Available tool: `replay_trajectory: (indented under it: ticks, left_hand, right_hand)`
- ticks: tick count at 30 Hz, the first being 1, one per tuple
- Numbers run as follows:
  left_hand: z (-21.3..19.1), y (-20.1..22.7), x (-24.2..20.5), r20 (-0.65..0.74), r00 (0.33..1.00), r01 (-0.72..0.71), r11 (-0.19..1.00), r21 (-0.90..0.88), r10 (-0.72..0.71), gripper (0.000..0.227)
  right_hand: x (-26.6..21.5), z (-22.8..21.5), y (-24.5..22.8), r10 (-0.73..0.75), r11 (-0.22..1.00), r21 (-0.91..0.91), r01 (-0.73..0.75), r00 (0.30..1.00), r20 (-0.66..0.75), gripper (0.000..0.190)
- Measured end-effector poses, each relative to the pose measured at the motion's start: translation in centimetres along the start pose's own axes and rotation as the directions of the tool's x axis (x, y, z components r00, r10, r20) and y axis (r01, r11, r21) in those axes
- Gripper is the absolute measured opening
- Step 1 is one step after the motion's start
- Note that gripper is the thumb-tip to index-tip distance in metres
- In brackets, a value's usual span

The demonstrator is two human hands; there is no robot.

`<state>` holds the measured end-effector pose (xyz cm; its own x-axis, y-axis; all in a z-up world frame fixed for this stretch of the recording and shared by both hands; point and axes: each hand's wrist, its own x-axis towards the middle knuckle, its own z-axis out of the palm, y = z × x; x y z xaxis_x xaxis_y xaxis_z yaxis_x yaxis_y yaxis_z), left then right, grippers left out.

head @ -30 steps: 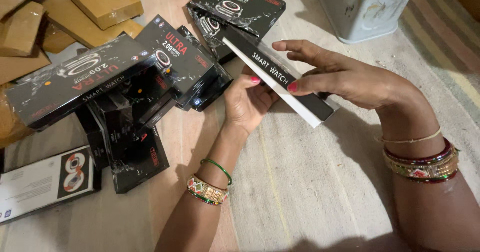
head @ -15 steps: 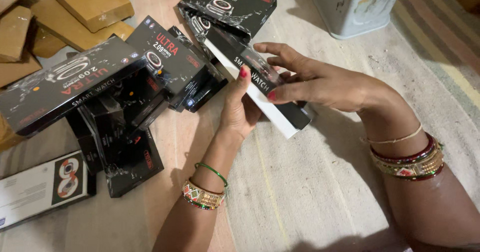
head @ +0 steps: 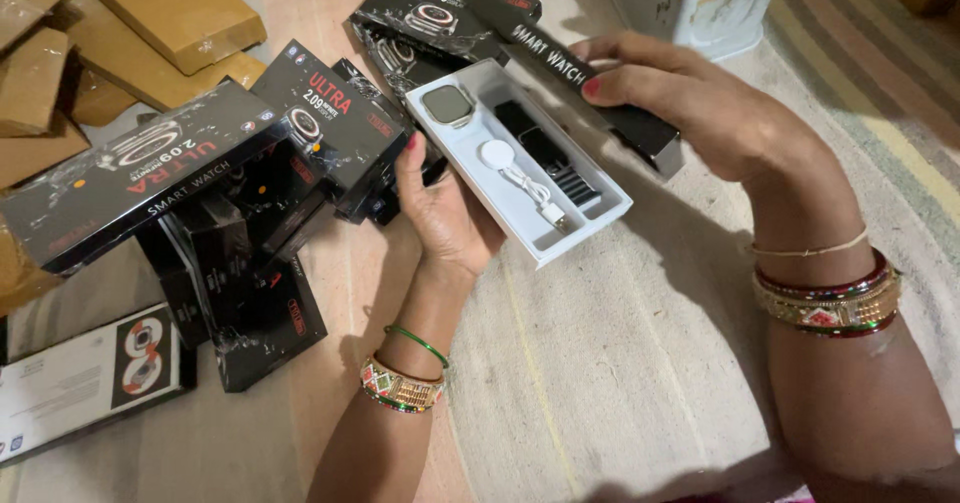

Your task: The person opens smartwatch boxes, removes the watches and accessories, places them into padded envelopes, and seals the envelopes with tape. The person repeats this process for multiple units.

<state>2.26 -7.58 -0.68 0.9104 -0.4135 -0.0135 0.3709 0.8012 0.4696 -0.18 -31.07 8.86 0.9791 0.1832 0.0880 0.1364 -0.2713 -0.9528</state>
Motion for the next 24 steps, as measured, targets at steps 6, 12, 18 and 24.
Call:
replay_trajectory:
  ticks: [6, 12, 18, 24]
  left_hand:
    - [-1.8, 1.1, -0.3, 0.149, 0.968, -0.225, 0.963, 0.15, 0.203, 0.085]
    - [-1.0, 1.2, 0.7, 0.221, 0.877, -0.409, 0.421, 0.809, 0.427, 0.108]
    - [1.6, 1.1, -0.4, 0.185, 0.867, -0.342, 0.283, 0.896, 0.463, 0.107]
    - [1.6, 2.1, -1.0, 0.293, 0.84, -0.487, 0.394, 0.779, 0.458, 0.087]
  right_hand:
    - [0.1, -1.4, 1.5, 0.029, 0.775, -0.607, -0.18, 0.968, -0.249, 0.074]
    - [0.5, -0.5, 2.9, -0.423, 0.686, -0.707, 0.168, 0.884, -0.2, 0.049]
    - [0.6, 0.3, 2.7, -0.535, 0.659, -0.696, 0.284, 0.828, -0.169, 0.031]
    - [0.5, 0.4, 2.5, -0.344, 0.801, -0.583, 0.137, 0.902, -0.261, 0.03]
